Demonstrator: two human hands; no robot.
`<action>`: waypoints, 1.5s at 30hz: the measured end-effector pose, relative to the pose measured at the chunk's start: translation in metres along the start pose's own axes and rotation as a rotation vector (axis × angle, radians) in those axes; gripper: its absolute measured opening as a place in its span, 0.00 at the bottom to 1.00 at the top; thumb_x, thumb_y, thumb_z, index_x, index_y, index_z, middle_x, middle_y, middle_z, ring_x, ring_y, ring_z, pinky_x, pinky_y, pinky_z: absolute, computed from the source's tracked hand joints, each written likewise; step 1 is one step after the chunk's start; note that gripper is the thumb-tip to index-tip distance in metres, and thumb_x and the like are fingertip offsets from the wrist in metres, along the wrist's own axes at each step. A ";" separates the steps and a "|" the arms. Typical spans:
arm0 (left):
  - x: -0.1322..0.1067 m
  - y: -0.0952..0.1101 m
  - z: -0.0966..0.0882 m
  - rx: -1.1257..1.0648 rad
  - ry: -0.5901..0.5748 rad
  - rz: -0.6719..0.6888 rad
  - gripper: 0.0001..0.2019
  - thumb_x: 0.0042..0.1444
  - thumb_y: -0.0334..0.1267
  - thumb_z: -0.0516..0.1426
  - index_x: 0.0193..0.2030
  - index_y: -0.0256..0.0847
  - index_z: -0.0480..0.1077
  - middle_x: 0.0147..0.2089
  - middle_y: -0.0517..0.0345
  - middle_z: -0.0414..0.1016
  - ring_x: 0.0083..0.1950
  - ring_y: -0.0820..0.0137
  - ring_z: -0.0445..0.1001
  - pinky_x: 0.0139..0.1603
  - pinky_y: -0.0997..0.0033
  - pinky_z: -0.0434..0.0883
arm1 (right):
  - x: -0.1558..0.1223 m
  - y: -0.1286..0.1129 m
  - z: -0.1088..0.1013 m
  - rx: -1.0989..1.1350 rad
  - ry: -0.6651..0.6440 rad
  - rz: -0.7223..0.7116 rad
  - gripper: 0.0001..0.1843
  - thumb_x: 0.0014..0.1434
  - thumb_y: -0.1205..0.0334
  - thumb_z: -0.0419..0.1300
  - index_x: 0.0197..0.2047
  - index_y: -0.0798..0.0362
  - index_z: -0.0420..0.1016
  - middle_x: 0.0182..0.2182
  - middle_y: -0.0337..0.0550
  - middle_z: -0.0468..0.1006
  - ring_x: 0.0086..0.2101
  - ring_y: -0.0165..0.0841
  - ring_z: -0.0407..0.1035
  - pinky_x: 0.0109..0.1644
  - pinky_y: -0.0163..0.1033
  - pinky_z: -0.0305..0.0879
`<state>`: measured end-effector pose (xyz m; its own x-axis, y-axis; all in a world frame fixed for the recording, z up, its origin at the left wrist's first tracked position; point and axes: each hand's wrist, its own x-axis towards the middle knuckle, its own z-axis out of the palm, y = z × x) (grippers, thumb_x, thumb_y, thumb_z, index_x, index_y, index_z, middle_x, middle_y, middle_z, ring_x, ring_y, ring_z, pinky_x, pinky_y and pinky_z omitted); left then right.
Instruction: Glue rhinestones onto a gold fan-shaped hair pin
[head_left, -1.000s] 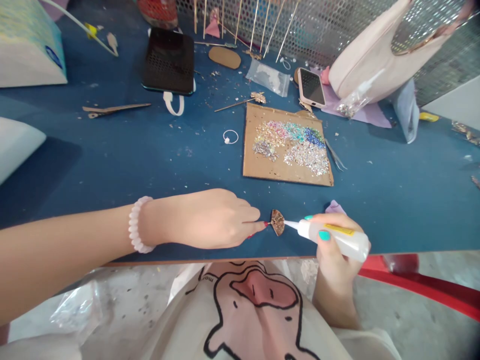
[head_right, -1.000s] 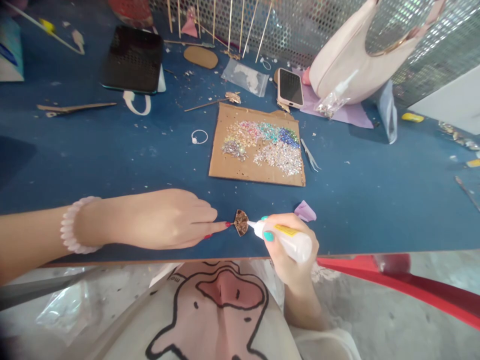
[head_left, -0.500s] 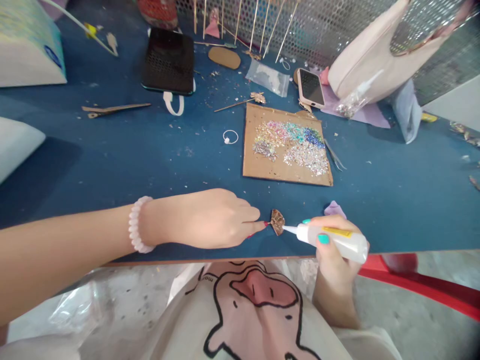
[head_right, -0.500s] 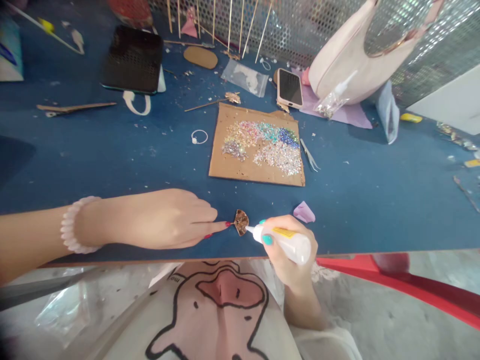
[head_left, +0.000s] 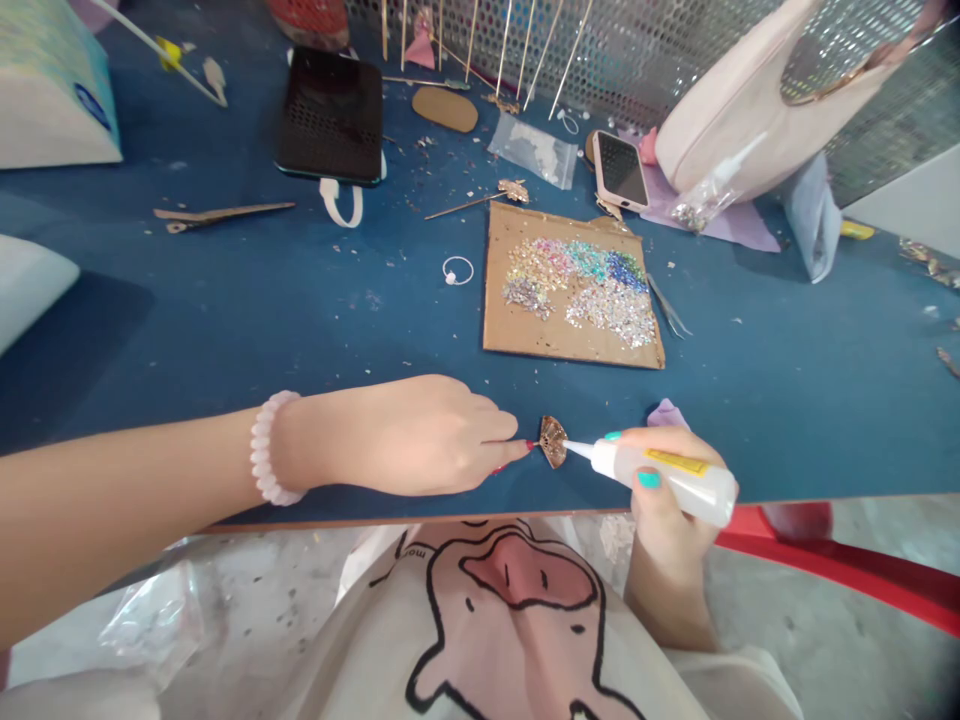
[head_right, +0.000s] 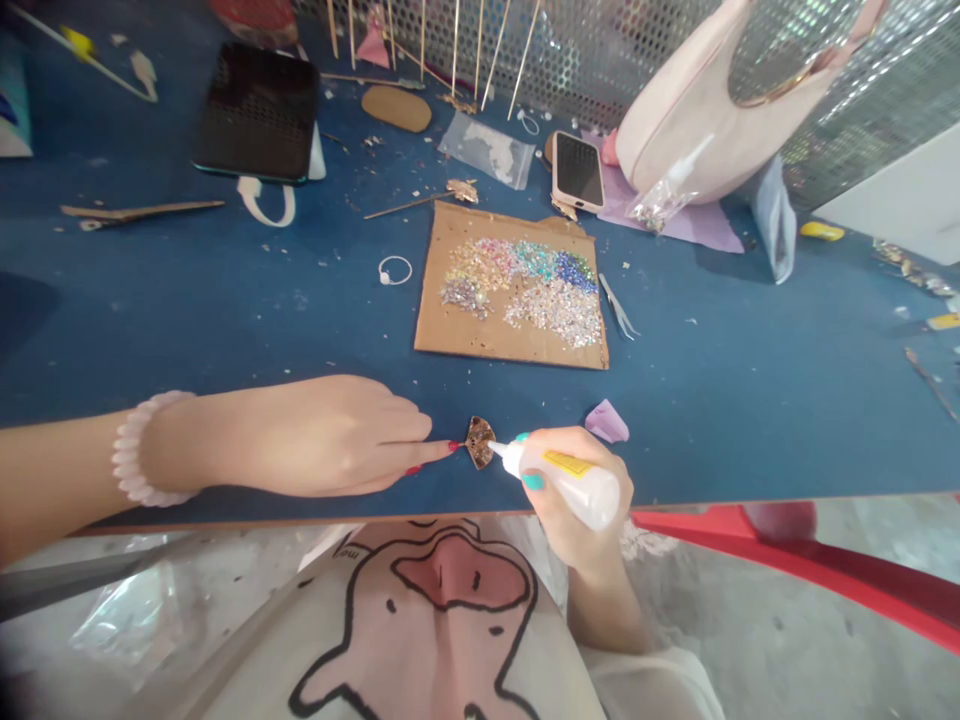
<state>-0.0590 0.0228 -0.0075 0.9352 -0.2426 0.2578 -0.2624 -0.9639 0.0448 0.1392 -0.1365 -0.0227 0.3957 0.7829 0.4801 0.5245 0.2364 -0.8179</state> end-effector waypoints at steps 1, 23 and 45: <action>0.000 0.000 0.000 -0.002 0.003 -0.001 0.13 0.64 0.31 0.49 0.52 0.34 0.68 0.30 0.59 0.66 0.27 0.70 0.65 0.23 0.67 0.62 | 0.000 -0.001 0.000 0.000 -0.010 -0.002 0.08 0.56 0.56 0.61 0.33 0.50 0.77 0.27 0.37 0.78 0.25 0.30 0.72 0.28 0.34 0.67; 0.001 -0.004 0.003 -0.028 0.026 -0.007 0.14 0.59 0.33 0.52 0.50 0.41 0.71 0.27 0.61 0.66 0.24 0.69 0.63 0.21 0.68 0.64 | 0.000 -0.004 0.001 -0.156 -0.160 -0.250 0.11 0.53 0.53 0.63 0.37 0.48 0.72 0.26 0.36 0.80 0.23 0.30 0.72 0.29 0.35 0.70; 0.002 -0.003 0.002 0.006 0.021 0.013 0.17 0.56 0.33 0.54 0.53 0.41 0.70 0.27 0.61 0.67 0.24 0.69 0.63 0.21 0.68 0.65 | 0.002 -0.006 0.000 -0.158 -0.194 -0.242 0.10 0.55 0.52 0.62 0.38 0.47 0.74 0.26 0.36 0.80 0.24 0.31 0.72 0.29 0.36 0.70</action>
<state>-0.0562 0.0249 -0.0092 0.9266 -0.2527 0.2786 -0.2729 -0.9614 0.0357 0.1370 -0.1365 -0.0168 0.1030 0.8134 0.5726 0.7018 0.3485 -0.6213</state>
